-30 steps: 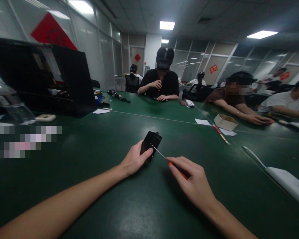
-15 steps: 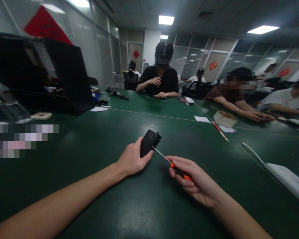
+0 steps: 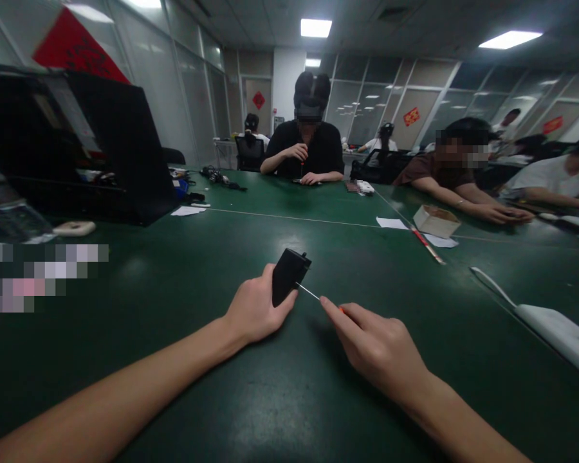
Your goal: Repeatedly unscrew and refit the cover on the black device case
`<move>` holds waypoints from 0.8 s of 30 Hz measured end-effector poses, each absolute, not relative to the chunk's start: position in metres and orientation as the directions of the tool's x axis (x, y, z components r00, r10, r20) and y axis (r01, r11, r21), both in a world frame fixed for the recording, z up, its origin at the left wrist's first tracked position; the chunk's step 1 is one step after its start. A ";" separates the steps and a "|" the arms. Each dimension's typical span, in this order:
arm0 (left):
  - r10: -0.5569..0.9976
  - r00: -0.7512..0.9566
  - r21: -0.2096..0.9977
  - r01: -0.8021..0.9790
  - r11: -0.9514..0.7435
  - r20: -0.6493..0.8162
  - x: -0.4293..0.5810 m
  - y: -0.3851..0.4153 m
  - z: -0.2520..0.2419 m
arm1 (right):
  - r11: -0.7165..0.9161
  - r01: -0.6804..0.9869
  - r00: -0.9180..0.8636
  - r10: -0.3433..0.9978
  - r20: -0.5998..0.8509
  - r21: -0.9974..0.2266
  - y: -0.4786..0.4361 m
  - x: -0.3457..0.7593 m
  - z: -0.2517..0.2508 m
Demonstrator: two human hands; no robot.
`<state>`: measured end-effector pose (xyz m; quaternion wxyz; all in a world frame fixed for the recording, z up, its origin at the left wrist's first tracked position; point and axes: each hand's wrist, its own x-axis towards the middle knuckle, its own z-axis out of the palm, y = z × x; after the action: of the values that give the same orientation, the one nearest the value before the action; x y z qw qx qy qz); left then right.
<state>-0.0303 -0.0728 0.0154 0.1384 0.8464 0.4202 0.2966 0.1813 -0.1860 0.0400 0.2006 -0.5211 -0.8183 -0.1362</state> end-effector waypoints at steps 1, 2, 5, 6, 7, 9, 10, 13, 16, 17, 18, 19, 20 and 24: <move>0.792 0.477 0.466 0.641 -0.610 0.380 -0.030 -0.073 0.015 | 0.410 0.905 -0.412 0.781 0.469 0.112 -0.186 0.185 0.040; 0.791 0.483 0.446 0.654 -0.611 0.375 -0.030 -0.073 0.015 | 0.404 0.898 -0.436 0.770 0.466 0.173 -0.186 0.188 0.040; 0.794 0.493 0.405 0.684 -0.607 0.357 -0.029 -0.072 0.013 | 0.404 0.909 -0.402 0.791 0.461 0.099 -0.182 0.190 0.045; 0.796 0.494 0.403 0.687 -0.604 0.351 -0.029 -0.072 0.013 | 0.396 0.918 -0.343 0.818 0.462 -0.018 -0.180 0.188 0.047; 0.797 0.494 0.405 0.687 -0.603 0.347 -0.029 -0.071 0.013 | 0.367 0.913 -0.258 0.857 0.446 -0.176 -0.178 0.185 0.049; 0.797 0.494 0.408 0.685 -0.603 0.348 -0.030 -0.070 0.013 | 0.237 0.792 -0.070 0.951 0.302 -0.563 -0.175 0.177 0.052; 0.797 0.491 0.408 0.686 -0.603 0.352 -0.030 -0.069 0.014 | 0.124 0.660 0.001 0.986 0.165 -0.741 -0.174 0.174 0.053; 0.793 0.481 0.385 0.698 -0.604 0.373 -0.031 -0.068 0.015 | -0.248 0.154 -0.014 0.967 -0.253 -0.956 -0.172 0.168 0.054; 0.782 0.487 0.351 0.706 -0.615 0.390 -0.031 -0.068 0.014 | -0.420 -0.180 -0.132 0.907 -0.401 -0.890 -0.172 0.169 0.052; 0.777 0.491 0.343 0.706 -0.620 0.394 -0.031 -0.067 0.014 | -0.446 -0.241 -0.166 0.894 -0.416 -0.862 -0.172 0.171 0.051; 0.772 0.493 0.334 0.706 -0.624 0.400 -0.032 -0.067 0.014 | -0.469 -0.281 -0.195 0.882 -0.429 -0.837 -0.172 0.173 0.051; 0.767 0.494 0.322 0.708 -0.628 0.410 -0.032 -0.067 0.014 | -0.487 -0.298 -0.216 0.872 -0.439 -0.821 -0.171 0.174 0.051; 0.760 0.495 0.307 0.711 -0.632 0.421 -0.032 -0.067 0.014 | -0.497 -0.290 -0.227 0.866 -0.446 -0.818 -0.171 0.174 0.051; 0.748 0.492 0.250 0.734 -0.631 0.444 -0.032 -0.066 0.013 | -0.277 0.135 -0.083 0.954 -0.289 -0.951 -0.172 0.172 0.049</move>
<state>-0.0319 -0.0662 0.0133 0.0133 0.8637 0.4292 0.2639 0.1715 -0.1720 0.0491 0.3657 -0.5700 -0.4773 0.5599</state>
